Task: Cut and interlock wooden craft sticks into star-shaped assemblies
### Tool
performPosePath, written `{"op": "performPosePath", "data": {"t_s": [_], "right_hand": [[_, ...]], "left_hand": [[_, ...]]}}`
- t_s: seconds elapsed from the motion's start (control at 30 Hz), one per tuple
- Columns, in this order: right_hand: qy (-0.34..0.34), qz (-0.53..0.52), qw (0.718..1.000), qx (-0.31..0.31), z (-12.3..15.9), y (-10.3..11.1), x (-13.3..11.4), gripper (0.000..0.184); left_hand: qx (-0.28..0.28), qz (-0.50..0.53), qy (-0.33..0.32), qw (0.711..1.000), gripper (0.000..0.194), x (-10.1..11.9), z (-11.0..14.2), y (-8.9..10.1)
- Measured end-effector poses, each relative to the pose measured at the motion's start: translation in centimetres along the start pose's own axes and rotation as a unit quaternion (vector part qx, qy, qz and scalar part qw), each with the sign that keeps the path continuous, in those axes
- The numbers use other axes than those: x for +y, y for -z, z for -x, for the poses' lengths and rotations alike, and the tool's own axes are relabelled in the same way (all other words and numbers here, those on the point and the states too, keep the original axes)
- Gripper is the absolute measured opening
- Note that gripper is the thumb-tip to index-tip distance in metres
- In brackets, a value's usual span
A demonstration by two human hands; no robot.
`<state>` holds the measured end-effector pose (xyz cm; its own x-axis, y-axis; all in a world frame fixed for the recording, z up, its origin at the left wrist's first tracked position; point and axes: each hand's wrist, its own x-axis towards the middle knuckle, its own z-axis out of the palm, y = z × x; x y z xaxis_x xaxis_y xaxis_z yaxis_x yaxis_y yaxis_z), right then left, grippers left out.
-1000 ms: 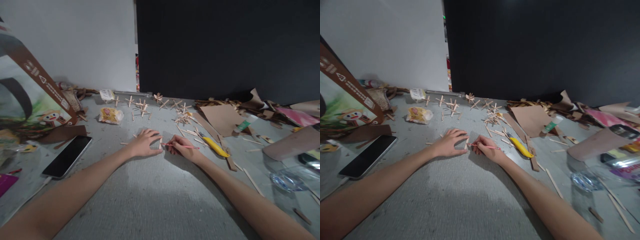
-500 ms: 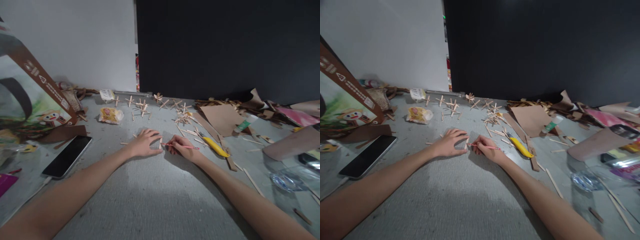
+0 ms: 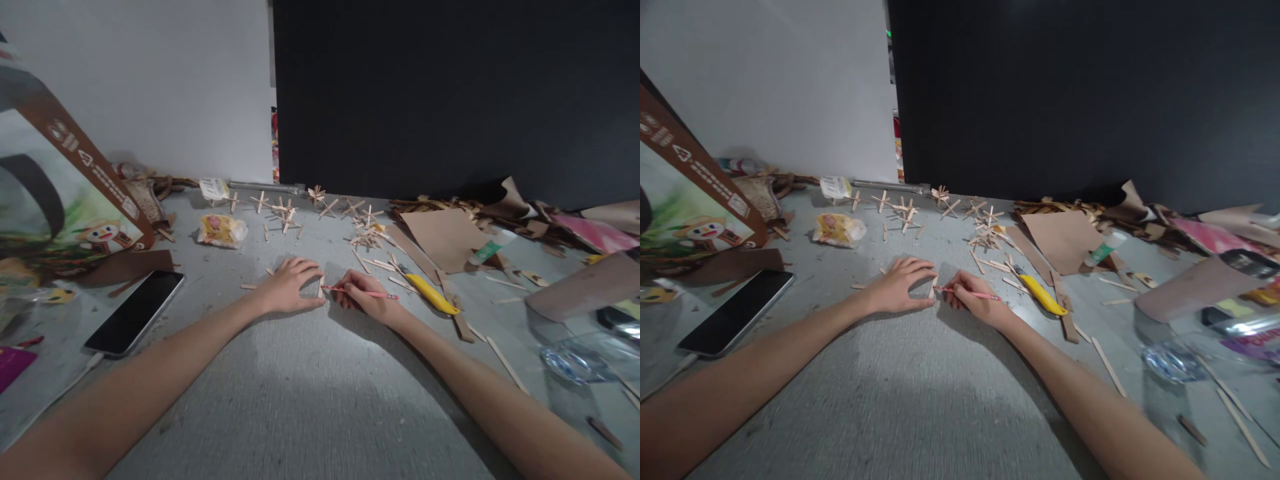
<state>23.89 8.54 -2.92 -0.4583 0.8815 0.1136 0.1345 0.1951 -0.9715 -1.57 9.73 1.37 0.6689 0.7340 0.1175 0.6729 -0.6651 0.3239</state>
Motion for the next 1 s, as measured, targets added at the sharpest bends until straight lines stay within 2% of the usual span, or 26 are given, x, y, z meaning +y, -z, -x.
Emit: {"op": "performPosePath", "data": {"t_s": [0.23, 0.43, 0.7, 1.0], "right_hand": [[-0.003, 0.004, 1.0, 0.001, 0.03, -0.16, -0.33, 0.028], [-0.007, 0.014, 1.0, -0.001, 0.03, -0.11, -0.22, 0.027], [-0.007, 0.014, 1.0, 0.005, -0.05, -0.07, -0.05, 0.022], [-0.013, 0.017, 1.0, 0.004, -0.07, -0.1, 0.12, 0.026]], "left_hand": [[-0.003, 0.018, 0.007, 1.0, 0.059, -0.19, -0.01, -0.06], [0.016, 0.018, -0.004, 1.0, 0.055, -0.37, -0.08, -0.32], [0.027, 0.029, -0.011, 0.999, 0.053, -0.47, -0.08, -0.46], [0.021, 0.021, -0.004, 1.0, 0.053, -0.16, -0.12, -0.36]]}}
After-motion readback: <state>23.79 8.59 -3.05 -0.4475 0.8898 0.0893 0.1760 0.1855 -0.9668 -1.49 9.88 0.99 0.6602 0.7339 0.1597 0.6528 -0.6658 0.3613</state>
